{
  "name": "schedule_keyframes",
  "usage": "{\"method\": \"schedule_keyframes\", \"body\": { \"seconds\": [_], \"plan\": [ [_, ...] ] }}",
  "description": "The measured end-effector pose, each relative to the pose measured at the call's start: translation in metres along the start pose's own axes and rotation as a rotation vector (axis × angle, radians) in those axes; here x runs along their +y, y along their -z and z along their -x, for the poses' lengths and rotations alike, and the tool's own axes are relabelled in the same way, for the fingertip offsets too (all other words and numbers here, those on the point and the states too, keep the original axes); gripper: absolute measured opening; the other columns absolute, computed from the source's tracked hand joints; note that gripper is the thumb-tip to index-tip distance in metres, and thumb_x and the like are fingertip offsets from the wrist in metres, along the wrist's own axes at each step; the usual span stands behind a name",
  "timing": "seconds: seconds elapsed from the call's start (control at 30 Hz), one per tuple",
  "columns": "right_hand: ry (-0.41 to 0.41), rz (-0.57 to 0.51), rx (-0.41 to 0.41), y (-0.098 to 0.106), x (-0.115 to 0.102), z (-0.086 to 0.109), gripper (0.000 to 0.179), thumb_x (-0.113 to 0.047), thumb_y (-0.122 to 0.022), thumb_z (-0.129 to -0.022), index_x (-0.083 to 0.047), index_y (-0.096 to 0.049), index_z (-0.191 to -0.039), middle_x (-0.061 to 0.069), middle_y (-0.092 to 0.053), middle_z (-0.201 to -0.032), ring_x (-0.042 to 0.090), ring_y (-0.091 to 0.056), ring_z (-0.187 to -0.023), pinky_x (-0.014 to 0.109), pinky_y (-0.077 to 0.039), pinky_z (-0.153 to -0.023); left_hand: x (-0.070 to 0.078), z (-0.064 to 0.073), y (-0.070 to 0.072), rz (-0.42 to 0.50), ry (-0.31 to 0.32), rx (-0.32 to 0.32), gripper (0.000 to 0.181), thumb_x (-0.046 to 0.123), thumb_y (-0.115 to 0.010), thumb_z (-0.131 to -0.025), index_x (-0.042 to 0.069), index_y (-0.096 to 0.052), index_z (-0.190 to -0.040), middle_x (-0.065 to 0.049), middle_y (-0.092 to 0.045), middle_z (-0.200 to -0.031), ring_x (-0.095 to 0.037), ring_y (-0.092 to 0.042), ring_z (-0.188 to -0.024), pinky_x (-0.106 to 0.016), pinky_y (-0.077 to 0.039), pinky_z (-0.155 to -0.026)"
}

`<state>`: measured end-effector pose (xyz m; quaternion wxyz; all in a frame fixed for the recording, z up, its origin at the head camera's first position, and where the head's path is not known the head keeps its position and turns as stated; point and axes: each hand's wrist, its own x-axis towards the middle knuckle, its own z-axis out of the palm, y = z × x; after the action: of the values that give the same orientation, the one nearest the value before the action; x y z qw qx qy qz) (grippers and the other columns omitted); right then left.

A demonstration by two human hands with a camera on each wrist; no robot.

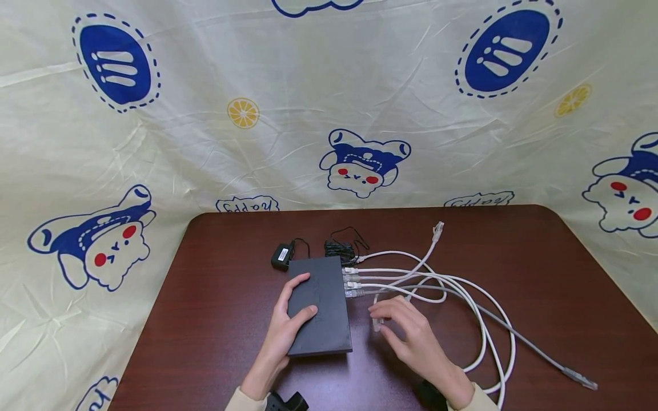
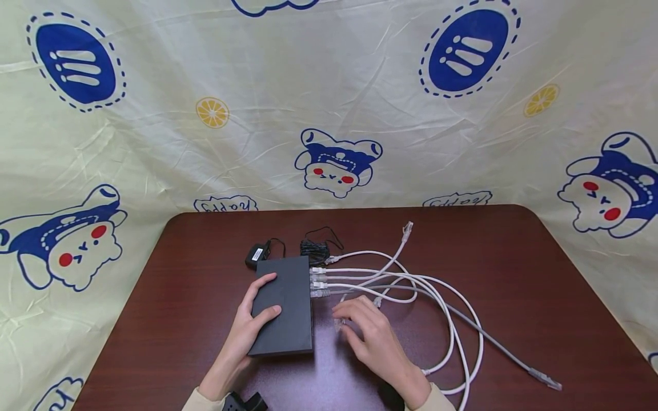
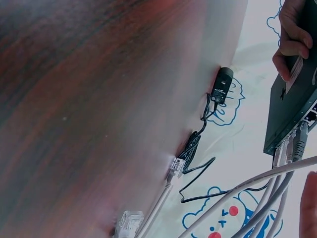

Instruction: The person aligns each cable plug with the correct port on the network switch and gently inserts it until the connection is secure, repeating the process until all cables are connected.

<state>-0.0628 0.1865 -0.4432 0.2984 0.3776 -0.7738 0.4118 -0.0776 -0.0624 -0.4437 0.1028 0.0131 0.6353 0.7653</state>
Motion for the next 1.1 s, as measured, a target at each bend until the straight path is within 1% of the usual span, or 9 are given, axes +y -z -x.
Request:
{"method": "schedule_keyframes", "body": {
  "seconds": [0.13, 0.3, 0.4, 0.47, 0.53, 0.6, 0.8, 1.1],
  "plan": [
    [0.043, -0.003, 0.034, -0.001, 0.001, -0.002, 0.013, -0.009, -0.058, -0.090, -0.003, -0.068, -0.097, 0.010, -0.066, -0.097, 0.026, -0.059, -0.091, 0.023, -0.040, -0.091, 0.000, 0.001, 0.000, 0.003, -0.002, -0.002, 0.057, 0.010, -0.066, -0.088, 0.029, -0.047, -0.139, -0.011, -0.034, -0.142, -0.029, -0.048, -0.109, -0.039, -0.049, -0.076],
    [0.049, 0.007, 0.032, -0.002, -0.001, -0.005, 0.022, -0.019, -0.053, -0.099, -0.004, -0.068, -0.095, 0.010, -0.065, -0.097, 0.025, -0.061, -0.091, 0.023, -0.040, -0.094, 0.000, 0.001, 0.000, 0.010, -0.003, -0.003, 0.058, 0.010, -0.066, -0.088, 0.029, -0.046, -0.139, -0.010, -0.034, -0.143, -0.029, -0.048, -0.110, -0.039, -0.049, -0.075],
    [0.052, 0.012, 0.022, -0.003, -0.002, -0.007, 0.022, -0.019, -0.052, -0.100, -0.005, -0.069, -0.095, 0.007, -0.064, -0.096, 0.022, -0.060, -0.088, 0.023, -0.041, -0.090, 0.001, 0.002, 0.000, 0.008, -0.006, -0.002, 0.058, 0.010, -0.066, -0.088, 0.028, -0.046, -0.139, -0.011, -0.034, -0.142, -0.029, -0.047, -0.110, -0.038, -0.049, -0.074],
    [0.051, 0.008, 0.013, -0.003, -0.002, -0.009, 0.021, -0.017, -0.051, -0.100, -0.006, -0.069, -0.096, 0.006, -0.063, -0.096, 0.019, -0.059, -0.086, 0.022, -0.042, -0.084, 0.001, 0.002, 0.000, 0.005, -0.010, -0.003, 0.058, 0.010, -0.066, -0.088, 0.027, -0.046, -0.139, -0.011, -0.034, -0.142, -0.030, -0.047, -0.109, -0.038, -0.049, -0.074],
    [0.051, 0.007, 0.002, -0.003, -0.001, -0.010, 0.021, -0.016, -0.050, -0.100, -0.007, -0.069, -0.098, 0.005, -0.062, -0.097, 0.017, -0.057, -0.086, 0.022, -0.042, -0.078, 0.001, 0.002, 0.000, 0.001, -0.013, -0.003, 0.058, 0.009, -0.066, -0.088, 0.026, -0.046, -0.139, -0.012, -0.034, -0.141, -0.029, -0.046, -0.110, -0.037, -0.049, -0.075],
    [0.048, 0.014, -0.005, -0.004, -0.001, -0.011, 0.023, -0.016, -0.048, -0.101, -0.007, -0.069, -0.099, 0.006, -0.060, -0.098, 0.017, -0.055, -0.087, 0.021, -0.042, -0.076, 0.001, 0.003, 0.000, -0.001, -0.016, -0.004, 0.057, 0.009, -0.066, -0.088, 0.025, -0.046, -0.139, -0.012, -0.034, -0.141, -0.029, -0.046, -0.111, -0.037, -0.048, -0.076],
    [0.042, 0.041, -0.025, -0.005, -0.001, -0.014, 0.027, -0.015, -0.044, -0.102, -0.006, -0.069, -0.101, 0.008, -0.056, -0.100, 0.017, -0.051, -0.089, 0.021, -0.040, -0.078, 0.002, 0.003, -0.001, -0.001, -0.018, -0.002, 0.057, 0.010, -0.066, -0.088, 0.024, -0.046, -0.139, -0.012, -0.034, -0.142, -0.029, -0.044, -0.113, -0.037, -0.048, -0.078],
    [0.016, 0.078, -0.052, -0.005, 0.000, -0.016, 0.031, -0.019, -0.043, -0.103, -0.007, -0.071, -0.102, 0.001, -0.056, -0.097, 0.015, -0.050, -0.087, 0.023, -0.038, -0.076, 0.002, 0.002, 0.000, -0.007, -0.014, 0.002, 0.057, 0.010, -0.066, -0.087, 0.026, -0.047, -0.139, -0.010, -0.033, -0.143, -0.031, -0.042, -0.115, -0.038, -0.047, -0.079]
  ]
}}
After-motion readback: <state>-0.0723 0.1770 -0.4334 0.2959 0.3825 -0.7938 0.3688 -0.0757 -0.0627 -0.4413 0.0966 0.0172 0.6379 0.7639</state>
